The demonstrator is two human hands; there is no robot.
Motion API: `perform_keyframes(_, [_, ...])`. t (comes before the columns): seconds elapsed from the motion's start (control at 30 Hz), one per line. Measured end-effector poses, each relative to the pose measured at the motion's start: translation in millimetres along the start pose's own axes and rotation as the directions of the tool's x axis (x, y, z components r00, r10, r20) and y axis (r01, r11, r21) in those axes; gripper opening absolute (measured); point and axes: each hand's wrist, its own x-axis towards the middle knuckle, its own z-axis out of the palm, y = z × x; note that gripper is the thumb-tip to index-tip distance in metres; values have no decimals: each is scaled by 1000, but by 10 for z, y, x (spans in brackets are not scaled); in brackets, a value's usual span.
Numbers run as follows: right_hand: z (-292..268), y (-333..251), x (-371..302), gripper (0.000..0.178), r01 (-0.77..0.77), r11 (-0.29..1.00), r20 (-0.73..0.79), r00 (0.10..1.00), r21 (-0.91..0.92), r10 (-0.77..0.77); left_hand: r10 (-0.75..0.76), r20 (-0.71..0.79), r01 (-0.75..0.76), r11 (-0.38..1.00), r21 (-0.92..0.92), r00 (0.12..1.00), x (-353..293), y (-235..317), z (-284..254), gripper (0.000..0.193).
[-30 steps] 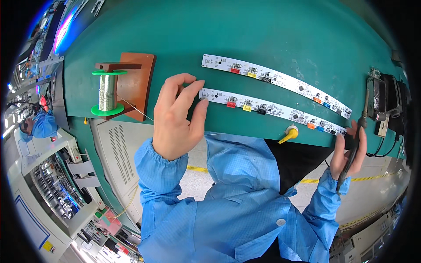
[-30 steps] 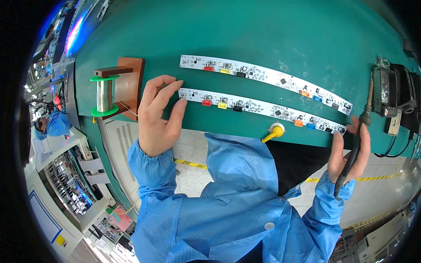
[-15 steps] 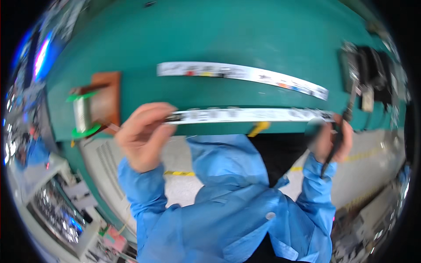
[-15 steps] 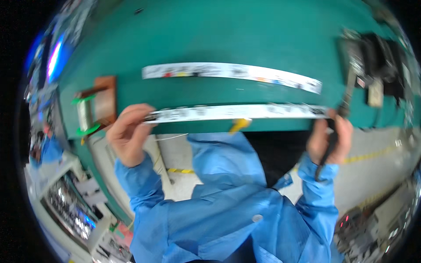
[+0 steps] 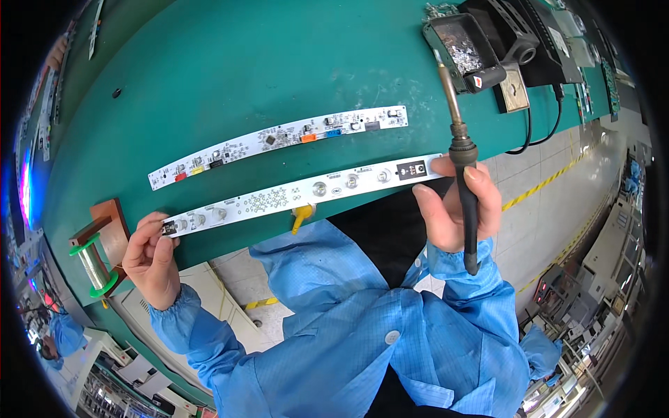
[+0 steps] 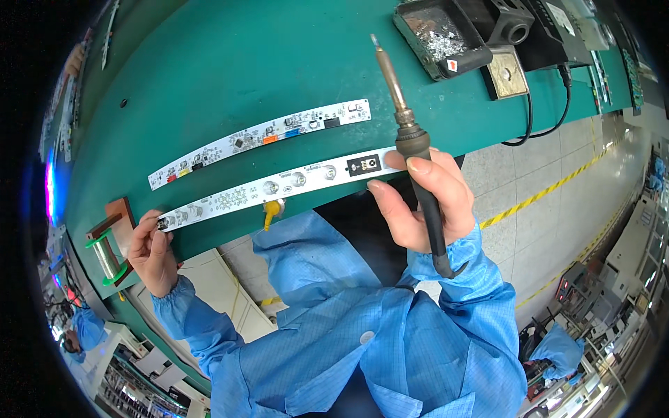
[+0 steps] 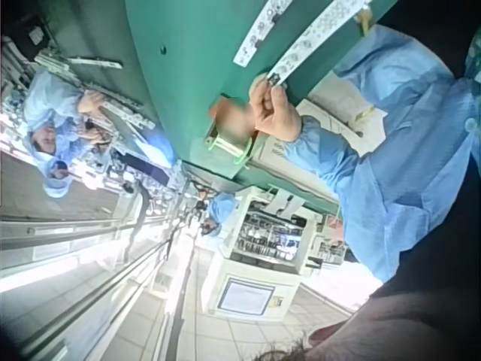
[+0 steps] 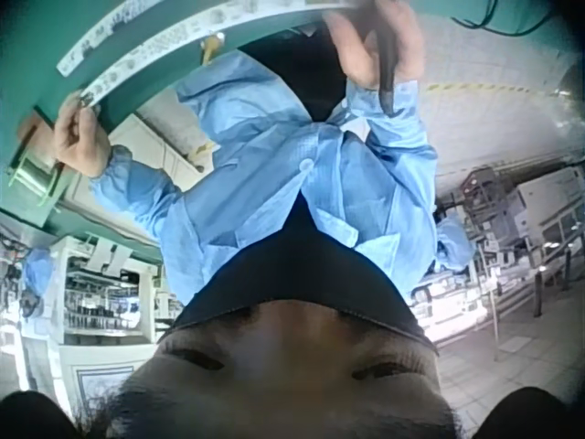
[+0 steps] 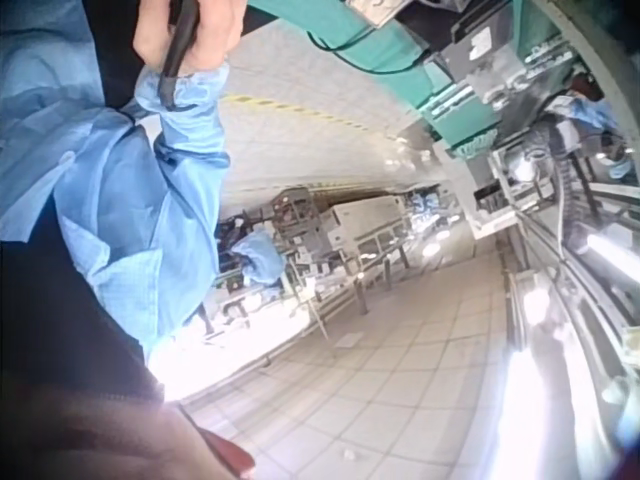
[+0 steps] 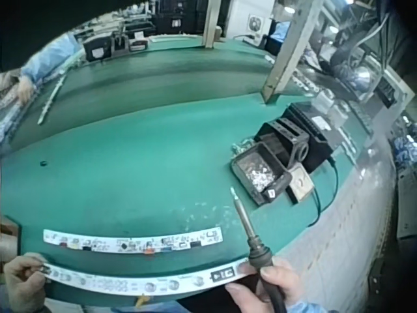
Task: Soldering electronic components onto long white LED circuit board strips at an assembly station.
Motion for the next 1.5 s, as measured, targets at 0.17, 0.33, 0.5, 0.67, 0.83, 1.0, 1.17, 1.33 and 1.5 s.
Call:
perform_keyframes(0.17, [23, 57, -126, 61, -157, 965, -40, 985, 212, 169, 102, 19, -103, 993, 52, 995, 9, 74, 109, 27])
perform_keyframes(0.33, [-72, 163, -210, 54, -341, 930, -184, 914, 135, 361, 98, -21, -97, 994, 43, 995, -93, 300, 315, 36])
perform_keyframes(0.5, [-170, 333, -221, 53, -327, 938, -166, 925, 112, 342, 176, 57, -179, 983, 49, 983, -59, 452, 434, 35])
perform_keyframes(0.67, [-148, 286, -113, 49, -271, 950, -157, 942, 157, 295, 350, 140, -374, 808, 455, 926, 19, 587, 410, 26])
perform_keyframes(0.83, [-119, 212, 108, 54, -204, 937, -294, 912, 285, 288, -127, -195, 176, 949, 262, 973, 460, 812, 406, 21])
perform_keyframes(1.0, [-48, 91, 187, 53, -126, 958, -288, 936, 257, 200, -186, -205, 154, 975, -163, 961, 1391, 625, 437, 38])
perform_keyframes(1.17, [125, 2, 168, 62, -154, 978, -165, 970, 141, 177, 361, -213, -58, 612, 788, 908, 1163, 503, 432, 36])
perform_keyframes(1.33, [312, 84, 317, 54, -210, 952, -18, 977, -220, 212, 177, 11, -95, 475, 875, 984, 659, 340, 305, 23])
perform_keyframes(1.5, [321, 93, 353, 53, -124, 953, -31, 992, -276, 120, 128, 8, -91, 659, 746, 992, 464, 250, 318, 16])
